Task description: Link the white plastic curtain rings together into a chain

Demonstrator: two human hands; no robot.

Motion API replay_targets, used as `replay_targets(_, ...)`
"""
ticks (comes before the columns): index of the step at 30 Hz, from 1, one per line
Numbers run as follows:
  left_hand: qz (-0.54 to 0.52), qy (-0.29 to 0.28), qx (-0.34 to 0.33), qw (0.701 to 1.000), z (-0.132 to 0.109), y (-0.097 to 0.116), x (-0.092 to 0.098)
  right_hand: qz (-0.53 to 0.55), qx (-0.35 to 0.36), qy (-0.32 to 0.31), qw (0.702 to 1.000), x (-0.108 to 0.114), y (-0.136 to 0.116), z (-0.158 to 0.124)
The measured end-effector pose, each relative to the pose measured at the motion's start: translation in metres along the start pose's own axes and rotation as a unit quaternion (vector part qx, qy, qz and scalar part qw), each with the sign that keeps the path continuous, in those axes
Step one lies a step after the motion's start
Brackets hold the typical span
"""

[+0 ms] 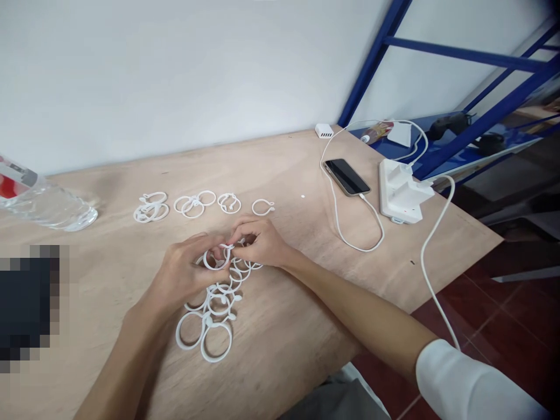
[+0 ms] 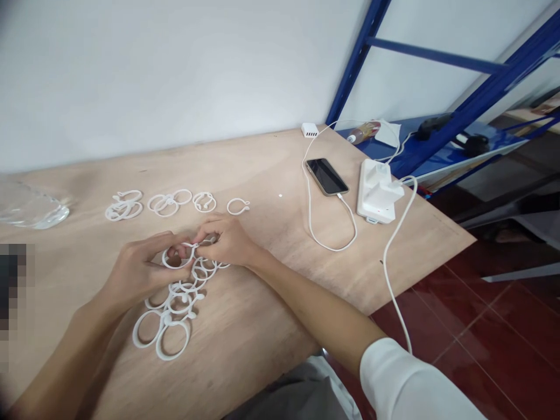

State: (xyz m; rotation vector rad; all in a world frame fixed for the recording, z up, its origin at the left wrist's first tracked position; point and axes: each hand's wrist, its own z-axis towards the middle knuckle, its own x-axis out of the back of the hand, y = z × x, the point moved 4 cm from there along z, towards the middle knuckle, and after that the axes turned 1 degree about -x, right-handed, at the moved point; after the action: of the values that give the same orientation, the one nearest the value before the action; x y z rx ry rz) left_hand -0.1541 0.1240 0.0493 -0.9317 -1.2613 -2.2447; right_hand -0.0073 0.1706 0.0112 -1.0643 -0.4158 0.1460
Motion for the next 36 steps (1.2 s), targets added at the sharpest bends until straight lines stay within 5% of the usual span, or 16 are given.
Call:
replay_targets(9, -0.015, -0.048, 0.056, 0.997, 0.001, 0.000, -0.001, 0.037, 0.004, -0.034, 0.999, -0.002, 0.003, 0.003)
replay_targets(18, 0.033, -0.061, 0.120, 0.990, 0.027, -0.019, 0.020, -0.061, 0.077, -0.021, 0.995, -0.005, -0.002, 0.004)
replay_targets(21, 0.090, -0.032, 0.146, 0.985, 0.046, -0.031, 0.012, -0.076, 0.099, -0.020, 0.992, -0.006, -0.001, 0.004)
replay_targets(26, 0.159, -0.090, 0.124, 0.975, 0.068, -0.042, -0.018, -0.074, 0.049, 0.018, 0.996, -0.002, 0.004, 0.006)
replay_targets(36, 0.206, -0.093, 0.125, 0.966, 0.061, -0.041, -0.023, -0.039, 0.022, 0.054, 0.998, 0.001, 0.003, 0.007)
